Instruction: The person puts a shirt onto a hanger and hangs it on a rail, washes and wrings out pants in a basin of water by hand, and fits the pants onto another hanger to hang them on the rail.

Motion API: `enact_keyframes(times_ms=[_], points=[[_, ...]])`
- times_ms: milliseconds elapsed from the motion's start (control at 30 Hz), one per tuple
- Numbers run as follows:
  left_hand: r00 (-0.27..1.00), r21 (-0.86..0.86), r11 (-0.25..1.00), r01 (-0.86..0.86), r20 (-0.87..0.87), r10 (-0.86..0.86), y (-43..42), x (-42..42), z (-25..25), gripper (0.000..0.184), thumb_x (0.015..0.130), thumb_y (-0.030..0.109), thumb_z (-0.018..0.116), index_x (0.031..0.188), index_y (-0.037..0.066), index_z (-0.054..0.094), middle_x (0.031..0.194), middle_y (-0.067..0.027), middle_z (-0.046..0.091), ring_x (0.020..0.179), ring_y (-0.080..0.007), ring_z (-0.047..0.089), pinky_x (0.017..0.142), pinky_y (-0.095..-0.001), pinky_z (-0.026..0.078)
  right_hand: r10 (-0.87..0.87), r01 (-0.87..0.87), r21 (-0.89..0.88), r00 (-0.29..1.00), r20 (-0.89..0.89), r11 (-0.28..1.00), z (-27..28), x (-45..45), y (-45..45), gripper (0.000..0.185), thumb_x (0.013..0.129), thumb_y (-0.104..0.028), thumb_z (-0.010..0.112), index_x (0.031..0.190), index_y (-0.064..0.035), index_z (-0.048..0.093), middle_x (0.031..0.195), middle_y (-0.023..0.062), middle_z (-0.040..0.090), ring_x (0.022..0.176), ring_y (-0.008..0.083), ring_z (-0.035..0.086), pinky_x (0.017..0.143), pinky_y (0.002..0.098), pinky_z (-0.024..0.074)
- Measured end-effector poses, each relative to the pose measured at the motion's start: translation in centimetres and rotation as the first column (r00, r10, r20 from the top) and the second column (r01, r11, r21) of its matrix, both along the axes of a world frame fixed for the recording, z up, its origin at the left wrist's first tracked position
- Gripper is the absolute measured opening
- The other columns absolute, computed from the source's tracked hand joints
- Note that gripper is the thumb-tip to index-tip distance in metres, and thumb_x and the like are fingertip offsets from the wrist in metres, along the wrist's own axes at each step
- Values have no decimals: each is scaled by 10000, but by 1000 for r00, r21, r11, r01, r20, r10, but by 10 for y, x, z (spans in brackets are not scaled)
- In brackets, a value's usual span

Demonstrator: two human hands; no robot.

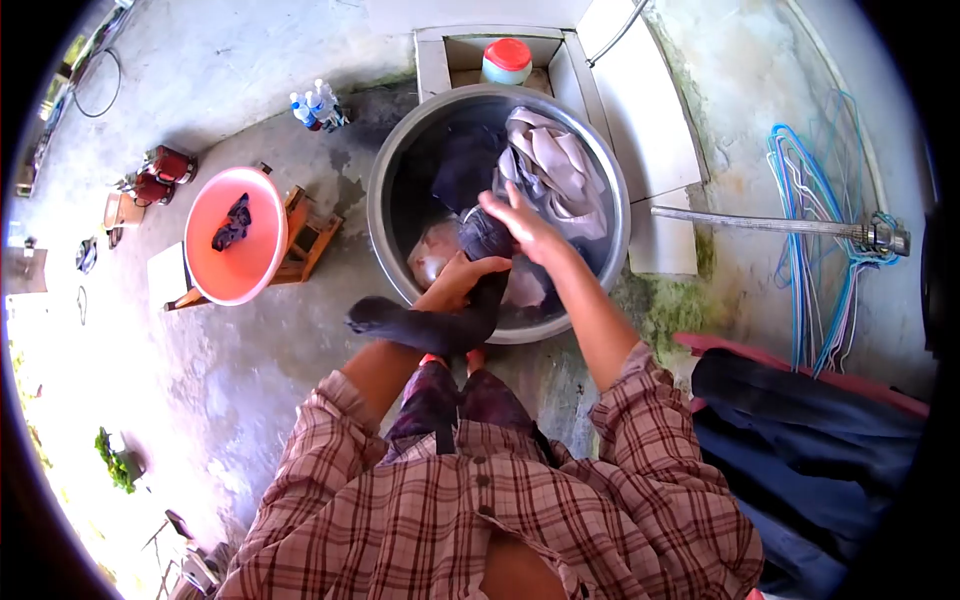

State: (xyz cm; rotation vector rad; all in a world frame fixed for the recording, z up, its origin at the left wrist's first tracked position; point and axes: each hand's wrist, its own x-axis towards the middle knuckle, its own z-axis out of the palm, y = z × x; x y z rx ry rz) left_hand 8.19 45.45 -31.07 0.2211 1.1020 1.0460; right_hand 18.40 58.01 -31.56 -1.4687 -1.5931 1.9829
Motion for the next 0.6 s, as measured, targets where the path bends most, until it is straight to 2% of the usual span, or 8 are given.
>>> enact_keyframes(times_ms=[67,133,167,300,400,433,500,600], points=[[998,-69,997,17,59,-13,-8,-6,6,364,734,217,763,1000,9,625,800,-56,647,689,-163,624,663,-296,503,180,-194,216,980,82,957,14,19,22,892,886,-660,474,1442,25,341,1433,236,434,1353,297,405,1106,342,294],[977,-26,998,64,204,-57,-15,-8,23,394,771,277,710,1036,0,615,831,-82,656,695,-182,633,642,-307,513,143,-185,129,949,280,974,12,30,37,744,965,-592,361,1283,55,544,1260,179,604,1206,246,550,1023,312,366],[958,1,996,87,273,-84,-16,-9,35,414,790,307,683,1054,-4,610,847,-95,661,699,-192,637,632,-313,517,67,-128,326,979,192,936,-20,35,42,687,969,-583,363,1168,10,647,1009,133,695,963,227,649,924,291,410],[928,120,993,10,370,-54,-12,-6,92,470,812,342,617,1079,-44,586,873,-149,666,713,-231,651,679,-337,547,47,41,176,884,-465,984,-128,28,43,475,999,-445,391,1056,-47,644,914,75,657,888,173,601,865,289,430],[875,133,990,-42,484,-28,-8,-20,96,503,802,325,604,1097,-80,563,886,-179,664,735,-262,660,769,-352,554,415,-294,369,856,-308,882,-150,50,35,364,984,-171,449,1322,-51,511,1215,59,615,1116,220,562,991,384,442],[904,91,994,-59,427,14,-7,-27,110,509,797,331,612,1094,-79,564,886,-177,665,744,-258,661,760,-352,553,319,-267,176,836,-446,947,-126,46,27,234,993,-247,447,1123,-68,522,1056,61,608,1020,212,582,947,389,451],[938,15,984,-177,305,164,-7,-35,123,505,784,348,634,1070,-64,572,883,-165,664,767,-234,652,737,-344,548,6,-206,-250,783,-622,946,-67,34,9,426,1011,-400,442,724,-102,544,738,63,594,829,196,622,859,398,469],[844,-24,984,-178,511,165,-5,-50,130,429,852,324,605,1071,-45,607,856,-94,659,740,-154,636,696,-233,512,-113,-142,-361,792,-600,922,-34,50,12,421,972,-429,523,719,-94,543,711,54,577,717,194,628,772,380,519]])
